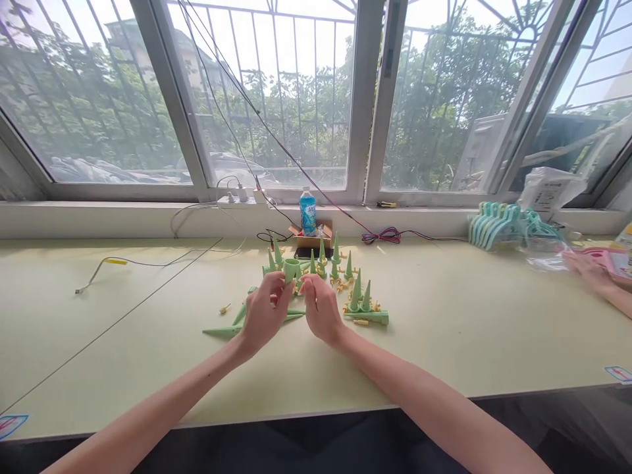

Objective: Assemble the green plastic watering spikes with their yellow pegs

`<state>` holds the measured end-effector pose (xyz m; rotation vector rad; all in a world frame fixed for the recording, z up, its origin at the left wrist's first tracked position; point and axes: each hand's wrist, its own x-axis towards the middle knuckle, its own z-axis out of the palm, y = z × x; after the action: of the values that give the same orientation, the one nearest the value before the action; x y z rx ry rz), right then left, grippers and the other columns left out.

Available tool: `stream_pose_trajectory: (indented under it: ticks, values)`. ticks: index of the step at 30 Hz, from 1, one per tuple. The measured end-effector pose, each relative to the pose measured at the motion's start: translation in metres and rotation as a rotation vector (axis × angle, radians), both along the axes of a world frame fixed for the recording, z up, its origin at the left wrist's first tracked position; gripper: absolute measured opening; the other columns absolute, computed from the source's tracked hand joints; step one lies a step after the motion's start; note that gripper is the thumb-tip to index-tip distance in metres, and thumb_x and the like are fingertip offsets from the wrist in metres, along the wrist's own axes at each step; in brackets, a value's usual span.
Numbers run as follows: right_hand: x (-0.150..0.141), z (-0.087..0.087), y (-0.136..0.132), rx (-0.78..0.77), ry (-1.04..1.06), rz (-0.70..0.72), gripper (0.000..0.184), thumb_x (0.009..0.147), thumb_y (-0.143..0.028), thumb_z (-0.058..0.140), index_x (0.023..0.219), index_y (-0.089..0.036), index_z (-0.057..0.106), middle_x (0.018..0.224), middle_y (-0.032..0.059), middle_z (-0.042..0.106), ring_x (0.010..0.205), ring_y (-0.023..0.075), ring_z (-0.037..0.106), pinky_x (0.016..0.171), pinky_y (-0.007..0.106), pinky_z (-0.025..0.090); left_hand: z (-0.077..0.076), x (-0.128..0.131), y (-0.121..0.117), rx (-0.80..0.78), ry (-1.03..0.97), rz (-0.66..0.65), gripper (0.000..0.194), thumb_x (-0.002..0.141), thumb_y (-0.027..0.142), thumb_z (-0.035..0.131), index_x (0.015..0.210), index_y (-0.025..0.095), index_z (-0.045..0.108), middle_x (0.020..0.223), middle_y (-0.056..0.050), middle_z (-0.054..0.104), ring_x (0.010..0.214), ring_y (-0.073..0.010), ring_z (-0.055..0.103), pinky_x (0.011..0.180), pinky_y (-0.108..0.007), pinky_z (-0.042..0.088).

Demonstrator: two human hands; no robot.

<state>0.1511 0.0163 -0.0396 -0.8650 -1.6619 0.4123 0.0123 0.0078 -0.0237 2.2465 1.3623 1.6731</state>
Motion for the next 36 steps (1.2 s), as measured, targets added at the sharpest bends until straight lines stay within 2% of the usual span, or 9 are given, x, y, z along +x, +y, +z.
stream_pose_trajectory:
  ticks: [7, 11, 16, 18, 21, 25, 27, 31, 36]
  values:
    - [0.015, -0.009, -0.002, -0.049, -0.043, 0.013, 0.036, 0.099, -0.039, 0.034, 0.122, -0.016, 0.048, 0.087, 0.0044, 0.063, 0.068, 0.0137, 0.059, 0.068, 0.027, 0.049, -0.020, 0.006, 0.001, -0.243, -0.013, -0.125, 0.015, 0.089, 0.035, 0.053, 0.094, 0.023, 0.046, 0.065, 0.005, 0.049, 0.051, -0.0088, 0.044, 0.050, -0.020, 0.040]
    - [0.012, -0.013, -0.001, -0.062, -0.083, 0.011, 0.036, 0.097, -0.036, 0.041, 0.126, -0.016, 0.046, 0.083, 0.0041, 0.063, 0.070, 0.0156, 0.060, 0.067, 0.028, 0.051, -0.021, 0.007, -0.003, -0.325, -0.007, -0.218, 0.019, 0.088, 0.033, 0.053, 0.098, 0.024, 0.040, 0.061, 0.007, 0.048, 0.051, -0.0096, 0.043, 0.050, -0.020, 0.037]
    - [0.016, -0.012, -0.003, -0.019, -0.225, 0.021, 0.035, 0.100, -0.027, 0.032, 0.127, -0.015, 0.050, 0.091, 0.0069, 0.066, 0.076, 0.0163, 0.062, 0.073, 0.028, 0.051, -0.018, 0.009, -0.006, -0.372, -0.025, -0.273, 0.041, 0.086, 0.029, 0.054, 0.121, 0.022, 0.033, 0.056, 0.011, 0.046, 0.048, -0.0097, 0.040, 0.051, -0.020, 0.035]
    - [0.019, -0.011, -0.003, -0.001, -0.289, -0.041, 0.037, 0.101, -0.024, 0.028, 0.131, -0.014, 0.047, 0.094, 0.0083, 0.067, 0.081, 0.0174, 0.063, 0.076, 0.029, 0.051, -0.016, 0.008, -0.006, -0.379, -0.023, -0.283, 0.046, 0.086, 0.028, 0.053, 0.127, 0.022, 0.032, 0.056, 0.011, 0.045, 0.048, -0.0094, 0.039, 0.052, -0.021, 0.035]
    - [0.021, -0.005, -0.004, -0.012, -0.464, -0.241, 0.037, 0.098, -0.018, 0.030, 0.130, -0.012, 0.047, 0.103, 0.0131, 0.065, 0.088, 0.0210, 0.065, 0.077, 0.031, 0.051, -0.015, 0.007, -0.005, -0.395, -0.026, -0.277, 0.042, 0.087, 0.028, 0.051, 0.127, 0.022, 0.038, 0.055, 0.011, 0.042, 0.046, -0.0086, 0.037, 0.053, -0.021, 0.035]
    - [0.021, 0.003, -0.006, -0.213, -0.807, -0.469, 0.032, 0.090, -0.008, 0.039, 0.118, -0.010, 0.054, 0.111, 0.0202, 0.061, 0.077, 0.0235, 0.068, 0.064, 0.031, 0.052, -0.017, 0.008, -0.005, -0.371, 0.002, -0.245, 0.037, 0.086, 0.028, 0.051, 0.122, 0.021, 0.042, 0.054, 0.010, 0.042, 0.046, -0.0091, 0.037, 0.053, -0.022, 0.035]
    - [0.019, 0.004, -0.006, -0.333, -0.909, -0.526, 0.035, 0.087, -0.006, 0.044, 0.121, -0.008, 0.052, 0.125, 0.0274, 0.054, 0.078, 0.0251, 0.069, 0.064, 0.033, 0.052, -0.018, 0.009, -0.006, -0.369, 0.020, -0.250, 0.037, 0.086, 0.028, 0.051, 0.122, 0.022, 0.042, 0.054, 0.010, 0.042, 0.047, -0.0095, 0.037, 0.054, -0.022, 0.035]
    - [0.017, 0.001, -0.005, -0.459, -0.983, -0.544, 0.043, 0.086, -0.011, 0.050, 0.128, -0.004, 0.046, 0.141, 0.0362, 0.036, 0.093, 0.0297, 0.069, 0.073, 0.035, 0.053, -0.019, 0.011, -0.007, -0.384, 0.052, -0.284, 0.035, 0.087, 0.028, 0.051, 0.120, 0.022, 0.041, 0.055, 0.010, 0.042, 0.047, -0.0098, 0.037, 0.054, -0.022, 0.035]
    - [0.017, 0.001, -0.002, -0.549, -0.985, -0.545, 0.043, 0.086, -0.013, 0.049, 0.128, -0.002, 0.044, 0.132, 0.0380, 0.045, 0.096, 0.0315, 0.068, 0.076, 0.037, 0.052, -0.019, 0.011, -0.008, -0.369, 0.091, -0.297, 0.034, 0.086, 0.027, 0.051, 0.118, 0.023, 0.042, 0.054, 0.011, 0.042, 0.048, -0.0101, 0.038, 0.054, -0.022, 0.035]
